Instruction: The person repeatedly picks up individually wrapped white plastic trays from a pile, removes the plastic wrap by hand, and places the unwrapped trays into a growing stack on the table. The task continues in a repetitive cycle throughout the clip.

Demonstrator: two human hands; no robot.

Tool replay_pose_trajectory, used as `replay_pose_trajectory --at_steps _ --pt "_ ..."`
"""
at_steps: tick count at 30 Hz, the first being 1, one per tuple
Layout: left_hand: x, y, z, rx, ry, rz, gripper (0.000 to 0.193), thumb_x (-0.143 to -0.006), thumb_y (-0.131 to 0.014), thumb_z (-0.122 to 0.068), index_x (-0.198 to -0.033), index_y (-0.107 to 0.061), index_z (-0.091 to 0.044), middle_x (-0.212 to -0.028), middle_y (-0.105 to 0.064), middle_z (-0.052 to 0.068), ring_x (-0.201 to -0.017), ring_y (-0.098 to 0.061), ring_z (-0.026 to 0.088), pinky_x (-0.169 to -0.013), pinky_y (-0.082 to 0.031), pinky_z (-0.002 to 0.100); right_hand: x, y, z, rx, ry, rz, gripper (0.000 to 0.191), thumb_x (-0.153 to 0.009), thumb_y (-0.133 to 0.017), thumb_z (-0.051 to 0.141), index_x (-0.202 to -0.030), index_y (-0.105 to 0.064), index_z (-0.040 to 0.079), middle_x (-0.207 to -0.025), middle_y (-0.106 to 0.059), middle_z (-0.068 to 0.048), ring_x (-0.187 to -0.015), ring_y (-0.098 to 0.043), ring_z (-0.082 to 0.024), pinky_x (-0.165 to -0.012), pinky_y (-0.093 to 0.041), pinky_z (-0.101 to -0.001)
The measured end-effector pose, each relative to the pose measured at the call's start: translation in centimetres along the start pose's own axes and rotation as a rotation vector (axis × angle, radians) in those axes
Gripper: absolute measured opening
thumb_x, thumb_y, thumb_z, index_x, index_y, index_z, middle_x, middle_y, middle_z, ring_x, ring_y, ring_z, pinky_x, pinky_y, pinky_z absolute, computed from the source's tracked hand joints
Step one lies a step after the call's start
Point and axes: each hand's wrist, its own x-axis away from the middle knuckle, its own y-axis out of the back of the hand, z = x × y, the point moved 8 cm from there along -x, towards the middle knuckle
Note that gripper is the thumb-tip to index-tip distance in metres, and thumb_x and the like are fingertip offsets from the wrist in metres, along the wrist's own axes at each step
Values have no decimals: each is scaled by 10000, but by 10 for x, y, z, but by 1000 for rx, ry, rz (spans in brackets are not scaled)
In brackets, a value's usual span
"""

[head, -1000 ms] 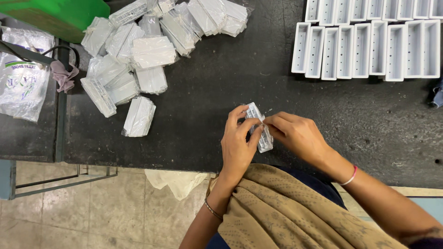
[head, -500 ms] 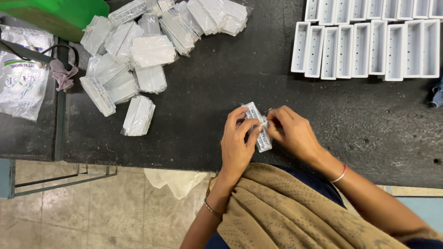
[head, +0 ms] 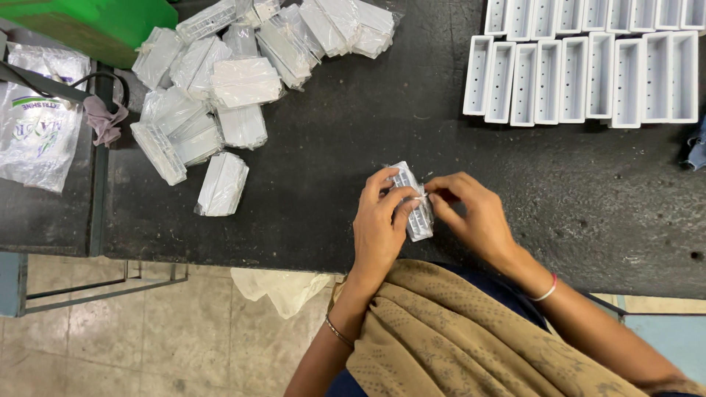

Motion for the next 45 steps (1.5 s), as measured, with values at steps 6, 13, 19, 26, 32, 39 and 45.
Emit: replay_pose_trajectory --at_steps 6,13,19,26,32,39,45 --pt "1 0 0 -40 -4 -6 137 -908 -754 -159 -1028 -746 -93 -1374 -592 63 -1179 -641 282 -904 -562 390 -8 10 48 261 295 23 219 -877 -749 103 -1092 -736 62 -1053 -735 -86 -915 -710 -278 -769 -580 -363" --pt "2 2 -4 -68 -7 -14 112 -898 -765 -174 -972 -739 -95 -1336 -598 56 -1151 -646 267 -882 -562 392 -11 -1 12 146 75 60 131 -861 -737 110 -978 -738 51 -884 -706 -64 -759 -677 -179 -678 -562 -326" --pt "4 5 -1 -54 50 -16 115 -885 -773 -184 -954 -745 -96 -1300 -604 59 -1126 -647 265 -865 -555 393 5 -55 -62 -1106 -618 126 119 -943 -595 82 -1011 -684 43 -887 -661 -25 -801 -616 -117 -761 -535 -291" --pt "2 6 9 41 93 -31 100 -896 -759 -159 -934 -734 -69 -1294 -617 56 -1046 -684 234 -826 -567 366 5 -24 -76 -890 -557 20 162 -984 -634 122 -1111 -692 39 -964 -659 -21 -832 -590 -98 -775 -504 -261" --pt "1 3 18 114 107 -40 68 -903 -733 -108 -937 -743 -49 -1289 -625 50 -983 -698 215 -807 -573 346 4 -36 -46 -501 -326 186 212 -873 -725 119 -1077 -731 59 -1072 -663 4 -945 -658 -86 -842 -548 -252" --pt "-5 4 19 102 82 0 24 -895 -723 -41 -912 -733 -27 -1333 -610 65 -972 -695 202 -782 -575 336 -2 -39 -38 -218 -178 121 96 -935 -678 97 -1007 -670 35 -999 -647 -49 -849 -619 -148 -761 -508 -296" --pt "0 24 49 -9 182 -110 77 -921 -636 25 -945 -681 -33 -1300 -609 73 -940 -706 183 -764 -578 309 -2 -13 -34 60 -37 42 72 -936 -675 82 -970 -640 30 -963 -609 -77 -885 -589 -196 -799 -481 -332"
